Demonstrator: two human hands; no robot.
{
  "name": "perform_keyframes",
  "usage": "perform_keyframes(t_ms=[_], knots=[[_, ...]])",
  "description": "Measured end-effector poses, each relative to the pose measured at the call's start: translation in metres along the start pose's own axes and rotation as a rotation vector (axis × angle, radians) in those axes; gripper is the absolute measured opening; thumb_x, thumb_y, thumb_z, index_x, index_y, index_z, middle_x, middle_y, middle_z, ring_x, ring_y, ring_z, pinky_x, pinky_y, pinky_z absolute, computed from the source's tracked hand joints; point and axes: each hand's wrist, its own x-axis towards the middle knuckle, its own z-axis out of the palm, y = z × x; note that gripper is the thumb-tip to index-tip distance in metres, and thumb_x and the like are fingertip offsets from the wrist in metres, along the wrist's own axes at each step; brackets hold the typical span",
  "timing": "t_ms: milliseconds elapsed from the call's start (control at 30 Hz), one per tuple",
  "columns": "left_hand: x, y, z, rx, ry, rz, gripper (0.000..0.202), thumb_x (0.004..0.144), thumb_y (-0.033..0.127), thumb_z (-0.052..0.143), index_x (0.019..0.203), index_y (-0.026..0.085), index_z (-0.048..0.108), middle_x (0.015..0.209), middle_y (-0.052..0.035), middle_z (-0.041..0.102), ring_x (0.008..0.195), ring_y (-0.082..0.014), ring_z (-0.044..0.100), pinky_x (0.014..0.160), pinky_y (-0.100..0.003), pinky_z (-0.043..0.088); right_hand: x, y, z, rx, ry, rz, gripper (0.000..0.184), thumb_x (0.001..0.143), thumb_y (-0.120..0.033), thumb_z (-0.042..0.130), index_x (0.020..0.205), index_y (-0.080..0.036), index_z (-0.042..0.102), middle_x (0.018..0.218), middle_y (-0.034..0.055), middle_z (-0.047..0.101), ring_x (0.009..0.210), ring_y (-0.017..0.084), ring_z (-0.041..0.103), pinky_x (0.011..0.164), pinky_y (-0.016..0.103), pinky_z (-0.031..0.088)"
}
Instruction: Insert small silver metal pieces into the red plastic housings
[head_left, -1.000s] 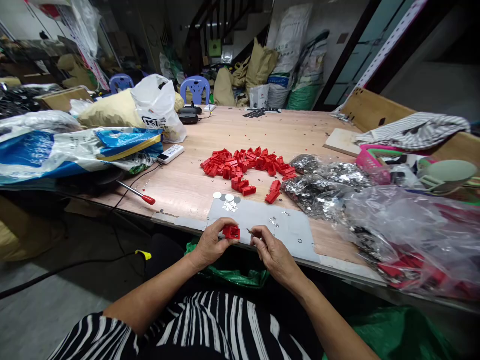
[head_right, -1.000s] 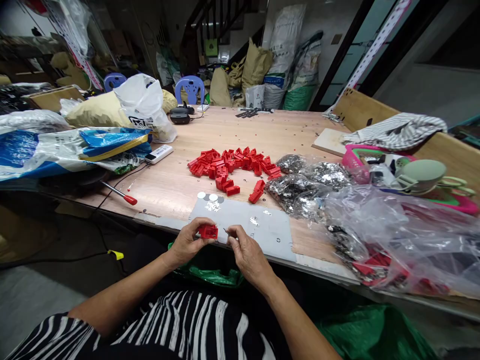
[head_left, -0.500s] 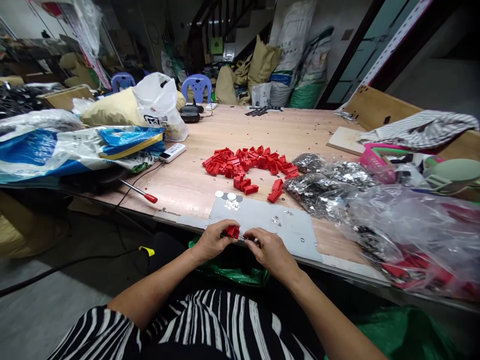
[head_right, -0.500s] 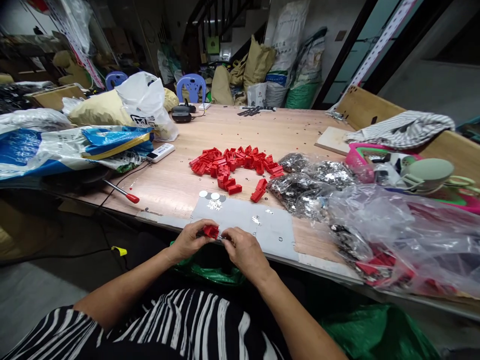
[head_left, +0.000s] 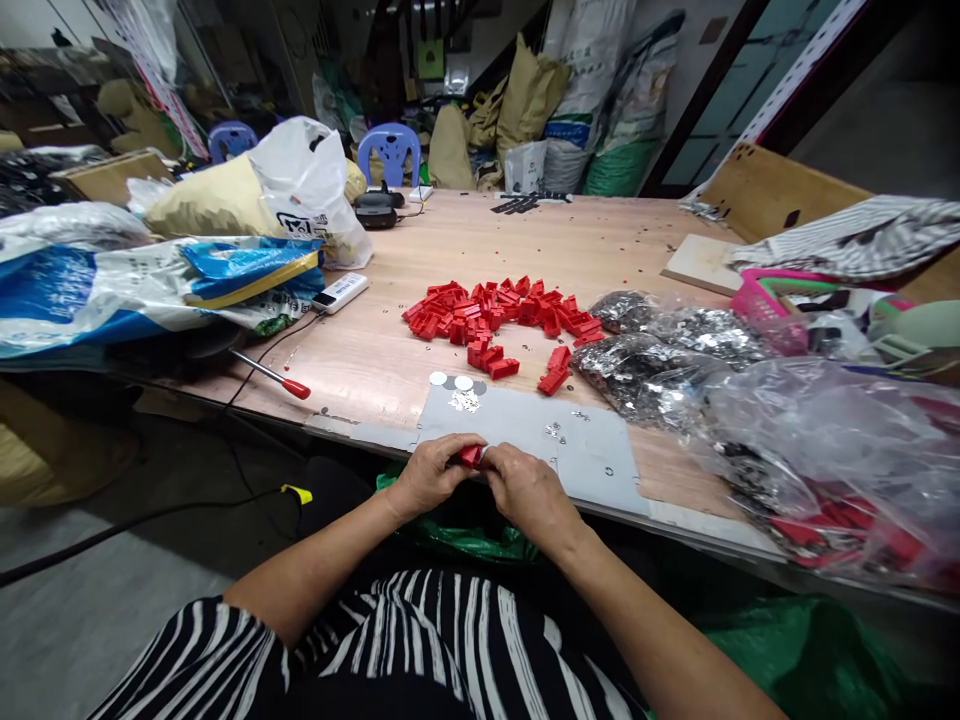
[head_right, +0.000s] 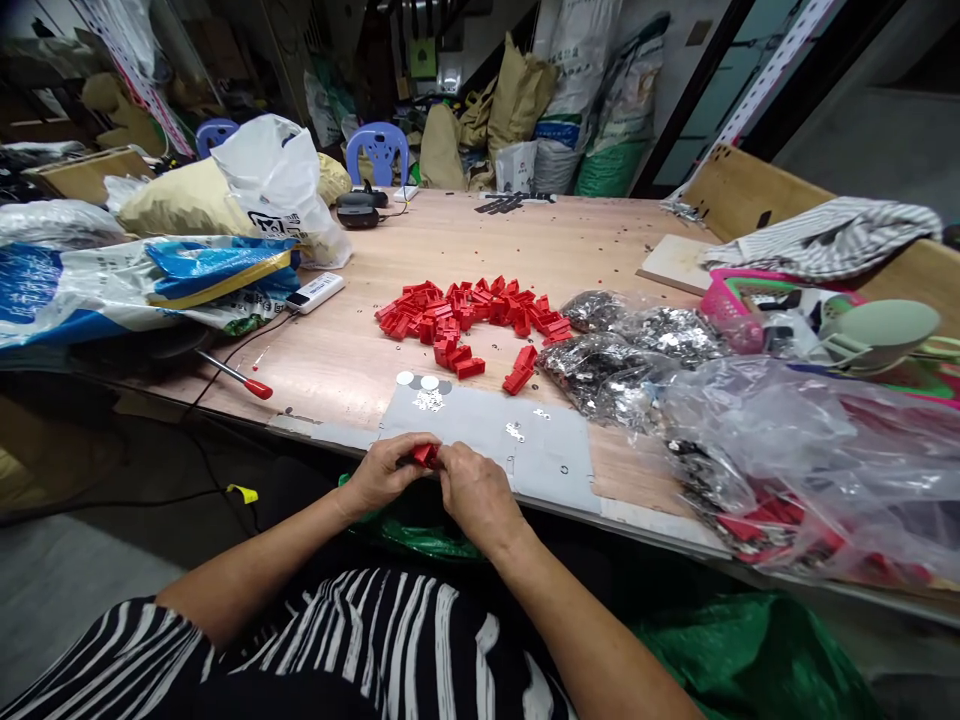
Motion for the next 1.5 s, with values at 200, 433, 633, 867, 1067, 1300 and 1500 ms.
perform_keyframes(t_ms=[200, 433, 633, 867, 1067, 1300, 1500], knots=[[0.000, 0.012, -0.002, -0.114, 0.071, -0.093, 0.028, 0.071, 0.020, 0.069, 0.098, 0.021, 0.062, 0.097, -0.0024, 0.065, 0.089, -0.0166, 0.060, 0.085, -0.031, 0.046, -0.010, 0.011, 0.002, 0.238, 0.108, -0.074, 0.016, 0.090, -0.019, 0.043, 0.100, -0.021, 0.055, 0.098, 0.0051, 0.061, 0.088, 0.017, 0.059, 0.076, 0.029, 0.045], [0.000, 0.046, 0.006, -1.088, 0.091, -0.453, 0.022, 0.075, 0.030, 0.069, 0.081, 0.017, 0.052, 0.083, -0.0017, 0.065, 0.089, -0.0175, 0.066, 0.089, -0.034, 0.047, -0.025, 0.015, -0.022, 0.569, 0.149, -0.040, 0.029, 0.091, -0.033, 0.046, 0.117, -0.021, 0.046, 0.070, -0.0024, 0.056, 0.062, 0.013, 0.053, 0.061, 0.025, 0.042], [-0.002, 0.049, 0.017, -1.363, 0.090, -0.590, 0.013, 0.080, 0.025, 0.064, 0.082, 0.014, 0.057, 0.082, -0.0068, 0.069, 0.084, -0.0179, 0.068, 0.086, -0.032, 0.050, -0.027, 0.007, -0.022, 0.567, 0.160, -0.022, 0.030, 0.085, -0.040, 0.055, 0.111, -0.024, 0.052, 0.065, -0.0033, 0.055, 0.057, 0.014, 0.050, 0.056, 0.025, 0.041], [-0.005, 0.053, 0.028, -1.465, 0.211, -0.598, 0.009, 0.078, 0.017, 0.066, 0.079, 0.013, 0.058, 0.082, -0.0045, 0.070, 0.078, -0.0143, 0.068, 0.080, -0.026, 0.053, -0.025, 0.007, -0.019, 0.525, 0.233, 0.003, 0.024, 0.083, -0.039, 0.058, 0.101, -0.024, 0.053, 0.060, -0.0054, 0.050, 0.052, 0.013, 0.046, 0.052, 0.023, 0.038], [-0.008, 0.056, 0.033, -1.484, 0.254, -0.602, 0.012, 0.075, 0.018, 0.069, 0.078, 0.013, 0.059, 0.085, -0.0057, 0.070, 0.085, -0.0168, 0.069, 0.079, -0.026, 0.054, -0.025, 0.009, -0.018, 0.650, 0.176, -0.019, 0.028, 0.081, -0.042, 0.061, 0.101, -0.024, 0.053, 0.060, -0.0057, 0.048, 0.052, 0.012, 0.045, 0.051, 0.022, 0.039], [-0.012, 0.052, 0.035, -1.500, 0.276, -0.588, 0.008, 0.080, 0.018, 0.065, 0.075, 0.012, 0.061, 0.081, -0.0064, 0.071, 0.080, -0.0154, 0.069, 0.085, -0.029, 0.053, -0.027, 0.009, -0.017, 0.501, 0.196, -0.032, 0.026, 0.086, -0.039, 0.056, 0.106, -0.023, 0.052, 0.062, -0.0050, 0.050, 0.054, 0.013, 0.047, 0.054, 0.023, 0.040], [-0.011, 0.055, 0.029, -1.572, 0.267, -0.675, 0.016, 0.089, 0.018, 0.054, 0.089, 0.007, 0.065, 0.089, -0.0107, 0.072, 0.087, -0.0200, 0.070, 0.095, -0.037, 0.049, -0.035, 0.011, -0.026, 0.356, 0.094, -0.075, 0.038, 0.097, -0.036, 0.033, 0.133, -0.026, 0.042, 0.081, 0.0012, 0.068, 0.071, 0.017, 0.064, 0.064, 0.027, 0.046]])
